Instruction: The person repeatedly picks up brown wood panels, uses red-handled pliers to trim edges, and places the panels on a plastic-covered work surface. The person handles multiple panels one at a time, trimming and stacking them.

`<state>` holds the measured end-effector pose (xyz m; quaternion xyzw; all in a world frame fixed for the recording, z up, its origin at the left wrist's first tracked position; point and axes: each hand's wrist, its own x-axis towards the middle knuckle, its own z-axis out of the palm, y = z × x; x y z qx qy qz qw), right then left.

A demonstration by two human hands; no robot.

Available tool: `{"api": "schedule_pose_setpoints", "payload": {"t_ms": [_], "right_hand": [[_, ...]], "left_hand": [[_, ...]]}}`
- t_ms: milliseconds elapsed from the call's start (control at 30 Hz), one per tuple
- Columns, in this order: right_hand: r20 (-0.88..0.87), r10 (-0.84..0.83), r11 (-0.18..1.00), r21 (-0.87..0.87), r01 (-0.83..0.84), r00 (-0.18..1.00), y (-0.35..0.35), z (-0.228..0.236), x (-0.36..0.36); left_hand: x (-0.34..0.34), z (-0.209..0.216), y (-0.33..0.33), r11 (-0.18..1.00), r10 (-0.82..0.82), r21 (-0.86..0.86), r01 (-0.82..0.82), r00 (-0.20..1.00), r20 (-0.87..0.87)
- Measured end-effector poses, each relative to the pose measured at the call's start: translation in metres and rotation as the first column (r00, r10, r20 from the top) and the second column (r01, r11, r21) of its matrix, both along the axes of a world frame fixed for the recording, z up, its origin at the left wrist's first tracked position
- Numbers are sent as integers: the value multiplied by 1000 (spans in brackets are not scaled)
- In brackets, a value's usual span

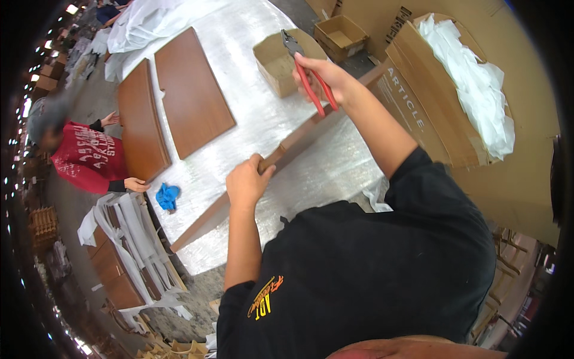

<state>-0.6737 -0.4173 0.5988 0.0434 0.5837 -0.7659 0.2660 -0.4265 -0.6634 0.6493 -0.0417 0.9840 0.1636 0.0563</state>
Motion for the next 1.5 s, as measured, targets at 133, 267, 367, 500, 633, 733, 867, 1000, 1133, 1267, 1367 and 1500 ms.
{"api": "schedule_pose_setpoints", "payload": {"t_ms": [133,267,367,500,633,733,867,1000,1133,1267,1367,1500], "right_hand": [[403,353,932,-234,-278,845,4,-31,-130],[356,121,992,-10,-126,927,-15,-17,-119],[172,81,994,-92,-65,982,6,37,-56],[-254,548,823,-6,-568,797,98,77,59],[4,868,413,548,-727,496,145,18,156],[90,820,174,902,-396,565,142,-68,229],[-91,704,106,994,23,704,126,-170,275],[-220,653,188,974,127,724,117,-210,286],[-222,554,276,958,75,803,117,-198,283],[-244,223,793,609,-30,944,100,-161,257],[-121,188,979,-61,-196,975,53,-129,231],[-223,84,978,-166,-122,971,-31,-89,206]], "left_hand": [[2,-1,5,1000,17,3,-17,1000,25],[6,-3,6,1000,12,-10,-12,998,58],[2,-5,9,1000,-5,-9,5,999,40],[-26,-14,25,984,-126,118,131,991,-50],[-77,-33,49,956,-282,94,278,959,35],[-102,-50,72,946,-323,46,322,946,15],[-123,-59,99,926,-376,42,376,927,5],[-125,-25,100,963,-268,16,268,963,35],[-105,49,81,982,-164,92,162,986,9],[-72,138,49,956,-87,236,173,938,-336],[-45,200,16,848,75,512,135,926,-369],[-22,227,-23,658,211,729,189,883,-420]]}}
